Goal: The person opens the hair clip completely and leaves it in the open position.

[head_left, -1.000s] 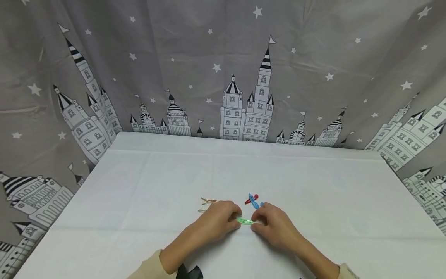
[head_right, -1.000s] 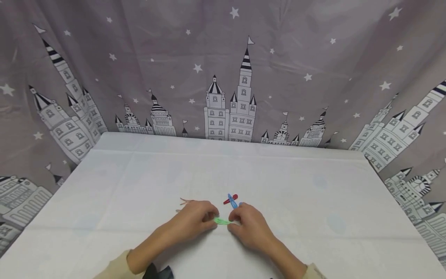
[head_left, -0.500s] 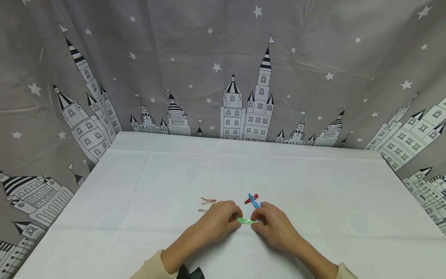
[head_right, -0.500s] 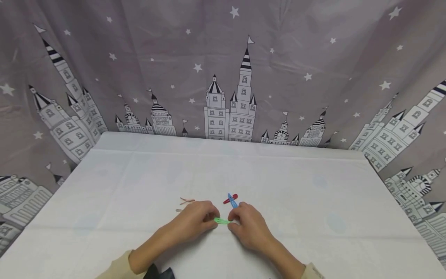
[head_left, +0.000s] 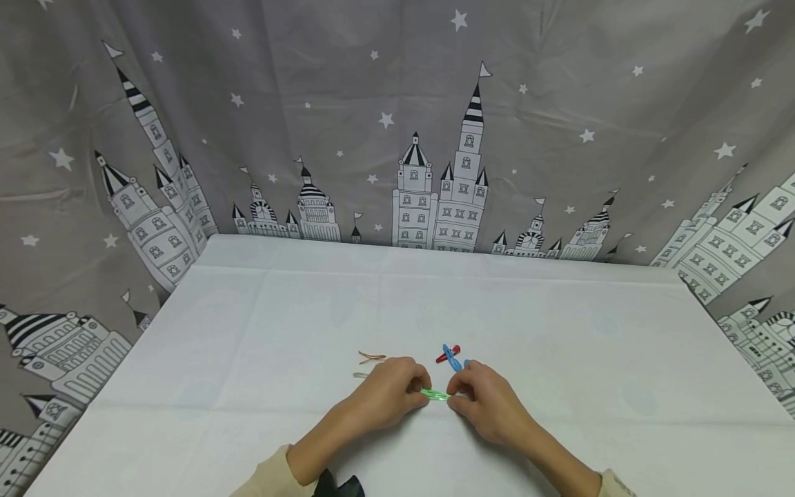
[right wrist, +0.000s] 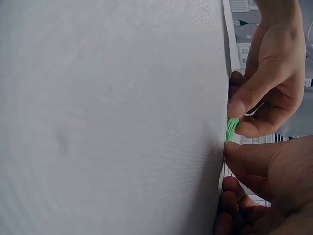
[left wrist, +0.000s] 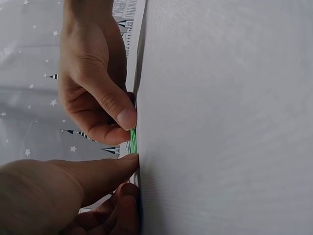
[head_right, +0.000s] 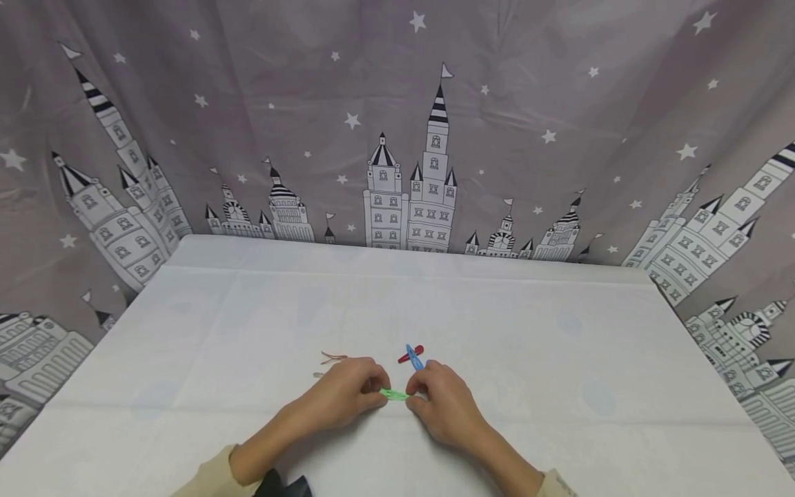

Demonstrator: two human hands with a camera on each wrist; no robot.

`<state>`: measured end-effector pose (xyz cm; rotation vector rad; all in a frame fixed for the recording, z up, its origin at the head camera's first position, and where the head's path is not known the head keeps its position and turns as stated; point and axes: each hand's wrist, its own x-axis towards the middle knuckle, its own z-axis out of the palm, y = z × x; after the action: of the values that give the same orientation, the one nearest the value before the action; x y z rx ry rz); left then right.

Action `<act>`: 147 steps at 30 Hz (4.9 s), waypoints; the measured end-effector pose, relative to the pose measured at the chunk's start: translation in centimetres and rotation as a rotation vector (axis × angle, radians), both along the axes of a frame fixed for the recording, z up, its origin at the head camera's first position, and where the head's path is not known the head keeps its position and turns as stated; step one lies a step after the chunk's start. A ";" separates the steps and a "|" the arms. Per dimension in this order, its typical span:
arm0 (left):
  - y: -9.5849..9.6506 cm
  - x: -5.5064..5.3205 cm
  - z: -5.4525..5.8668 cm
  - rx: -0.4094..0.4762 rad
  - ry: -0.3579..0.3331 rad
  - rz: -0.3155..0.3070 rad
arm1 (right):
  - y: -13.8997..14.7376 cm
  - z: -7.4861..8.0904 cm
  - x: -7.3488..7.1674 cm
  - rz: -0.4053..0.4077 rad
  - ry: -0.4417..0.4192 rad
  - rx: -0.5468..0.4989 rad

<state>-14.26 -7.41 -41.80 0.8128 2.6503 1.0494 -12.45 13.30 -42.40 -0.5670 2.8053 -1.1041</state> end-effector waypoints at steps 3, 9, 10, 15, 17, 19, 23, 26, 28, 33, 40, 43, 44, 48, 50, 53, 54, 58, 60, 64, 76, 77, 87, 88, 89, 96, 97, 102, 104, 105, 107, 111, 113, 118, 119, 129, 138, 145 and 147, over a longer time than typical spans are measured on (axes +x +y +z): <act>-0.1 -0.1 -0.1 0.025 -0.014 -0.006 | 0.0 0.0 0.0 0.000 -0.003 -0.007; -0.2 -0.2 -0.1 0.074 -0.035 -0.014 | 0.1 -0.2 0.0 0.015 -0.003 -0.010; -0.2 -0.2 -0.1 0.078 -0.035 -0.013 | 0.1 -0.2 0.0 0.017 -0.002 -0.010; -0.2 -0.2 -0.2 0.077 -0.045 -0.010 | 0.1 -0.2 0.0 0.016 0.001 -0.002; -0.2 -0.2 -0.1 0.074 -0.051 -0.009 | 0.1 -0.1 0.0 0.015 -0.003 0.000; -0.2 -0.2 -0.1 0.074 -0.054 -0.009 | 0.1 -0.1 0.0 0.015 -0.005 0.003; -0.3 -0.2 -0.1 0.082 -0.064 -0.010 | 0.1 -0.1 0.0 0.022 -0.006 0.003; -0.4 -0.2 -0.2 0.086 -0.077 -0.016 | 0.1 -0.2 0.0 0.027 -0.008 0.000; -0.4 -0.3 -0.3 0.091 -0.085 -0.018 | 0.2 -0.2 0.0 0.032 -0.008 -0.007; -0.4 -0.4 -0.2 0.123 -0.114 -0.014 | 0.4 -0.1 0.0 0.043 -0.008 -0.040; -0.7 -0.3 -0.2 0.160 -0.133 -0.004 | 0.6 0.0 0.0 0.050 -0.017 -0.115; -0.8 -0.3 -0.2 0.178 -0.128 0.012 | 0.6 0.1 -0.1 0.057 -0.013 -0.156; -0.8 -0.3 -0.2 0.186 -0.129 0.018 | 0.6 0.1 -0.1 0.057 -0.010 -0.168; -0.7 -0.2 0.0 0.230 -0.124 0.043 | 0.6 0.5 -0.2 0.050 0.001 -0.225; -0.7 -0.2 0.3 0.256 -0.121 0.059 | 0.5 0.8 -0.1 0.049 0.000 -0.259; -0.7 0.0 0.7 0.311 -0.134 0.082 | 0.4 1.3 -0.1 0.053 -0.004 -0.299; -0.7 0.1 0.8 0.329 -0.135 0.088 | 0.3 1.4 0.0 0.055 -0.004 -0.308; -0.9 0.3 1.3 0.374 -0.130 0.103 | 0.0 1.8 0.0 0.063 0.022 -0.330; -1.1 0.3 1.6 0.379 -0.122 0.110 | -0.2 2.0 0.0 0.068 0.031 -0.345; -1.4 0.4 1.8 0.390 -0.121 0.130 | -0.5 2.3 0.1 0.085 0.018 -0.365; -2.0 1.0 2.5 0.392 -0.100 0.182 | -1.5 3.0 0.5 0.109 0.035 -0.369; -2.0 1.0 2.5 0.388 -0.104 0.180 | -1.5 3.0 0.5 0.105 0.031 -0.369; -2.5 1.0 2.3 0.407 -0.094 0.099 | -1.5 2.7 0.3 0.103 0.032 -0.374; -2.5 1.0 2.3 0.415 -0.087 0.089 | -1.5 2.7 0.3 0.103 0.030 -0.379; -2.5 1.0 2.3 0.421 -0.079 0.081 | -1.5 2.7 0.3 0.102 0.027 -0.382; -2.5 1.0 2.5 0.432 -0.058 0.087 | -1.3 2.6 0.5 0.093 -0.007 -0.373; -2.5 1.0 2.5 0.435 -0.063 0.087 | -1.3 2.6 0.5 0.091 -0.011 -0.370; -2.7 1.1 2.6 0.446 -0.073 0.049 | -1.2 2.7 0.6 0.107 -0.010 -0.377; -2.7 1.1 2.6 0.447 -0.074 0.026 | -1.1 2.6 0.6 0.122 -0.002 -0.382; -2.7 1.1 2.5 0.447 -0.077 0.016 | -1.0 2.6 0.6 0.130 0.002 -0.385; -2.7 1.1 2.5 0.446 -0.083 0.000 | -1.0 2.5 0.6 0.137 0.002 -0.382; -2.8 1.1 2.6 0.444 -0.090 -0.027 | -0.8 2.4 0.6 0.146 -0.002 -0.364; -2.8 1.1 2.6 0.443 -0.092 -0.040 | -0.8 2.4 0.5 0.151 -0.008 -0.357; -3.1 1.1 2.4 0.436 -0.100 -0.076 | -0.8 2.3 0.6 0.196 -0.007 -0.367; -3.1 1.1 2.4 0.433 -0.100 -0.081 | -0.8 2.3 0.6 0.204 -0.005 -0.371; -3.1 1.1 2.4 0.399 -0.095 -0.040 | -0.8 1.8 0.8 0.176 -0.014 -0.381; -3.1 0.9 2.3 0.339 -0.025 0.054 | -1.2 1.7 0.9 0.123 -0.062 -0.397; -3.2 0.8 2.3 0.297 0.009 0.073 | -1.6 1.7 0.7 0.102 -0.025 -0.424; -3.3 0.8 2.3 0.287 0.013 0.078 | -1.6 1.7 0.7 0.089 -0.017 -0.424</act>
<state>-13.46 -10.72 -39.54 0.7724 2.5964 1.4731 -11.74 11.65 -40.73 -0.6996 2.5059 -1.6849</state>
